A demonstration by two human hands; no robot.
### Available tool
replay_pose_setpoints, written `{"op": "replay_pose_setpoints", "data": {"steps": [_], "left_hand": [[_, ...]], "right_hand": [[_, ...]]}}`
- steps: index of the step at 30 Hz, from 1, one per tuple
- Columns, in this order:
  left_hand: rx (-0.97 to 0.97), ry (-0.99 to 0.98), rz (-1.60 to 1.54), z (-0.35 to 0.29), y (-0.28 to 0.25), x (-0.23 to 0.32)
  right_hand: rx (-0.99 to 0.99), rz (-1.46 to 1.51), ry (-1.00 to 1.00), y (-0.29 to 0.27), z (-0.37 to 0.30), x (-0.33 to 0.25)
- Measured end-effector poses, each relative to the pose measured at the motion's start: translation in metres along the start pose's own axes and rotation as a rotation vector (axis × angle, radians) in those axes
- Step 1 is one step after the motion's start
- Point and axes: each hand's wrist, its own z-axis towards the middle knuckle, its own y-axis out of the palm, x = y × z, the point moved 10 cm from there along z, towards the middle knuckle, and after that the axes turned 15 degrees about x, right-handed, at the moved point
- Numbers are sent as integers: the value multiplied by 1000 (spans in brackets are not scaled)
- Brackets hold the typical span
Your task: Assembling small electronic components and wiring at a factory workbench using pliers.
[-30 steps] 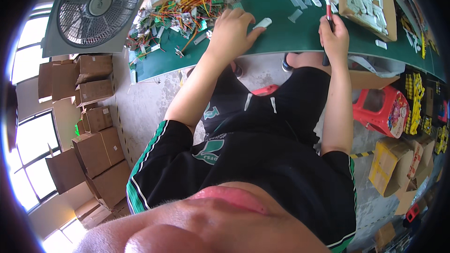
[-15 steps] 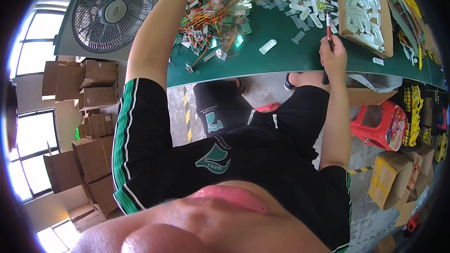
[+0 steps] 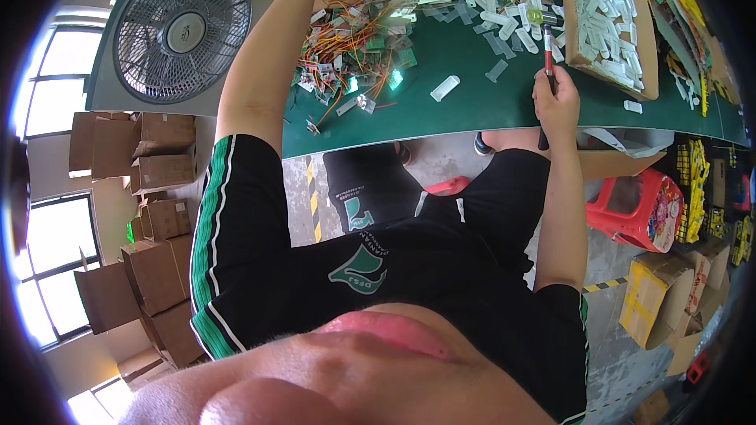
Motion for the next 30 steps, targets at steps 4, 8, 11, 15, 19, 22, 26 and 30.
{"op": "replay_pose_setpoints", "data": {"steps": [4, 8, 11, 15, 19, 22, 26, 30], "left_hand": [[-77, -8, -52, -21, -3, 28], [-107, -376, -488, -35, -2, 15], [-125, -926, -1112, -58, 24, 4], [22, -735, -1369, -44, 17, 16], [-101, -921, -919, -6, 50, -40], [-139, -909, -884, -15, 50, -33], [-145, -811, -979, -30, 40, -3], [-142, -710, -1075, -40, 28, 15]], "right_hand": [[7, -24, 5, -2, 1, 3], [10, -23, 24, 0, 1, 3], [-1, 1, 18, -1, 1, 3], [25, -5, 14, -9, 1, 2], [-5, 2, 13, 5, 0, 2], [0, -2, 20, 0, 0, 2], [7, 1, 5, -3, -1, 0], [8, 3, 9, -1, -1, 0]]}}
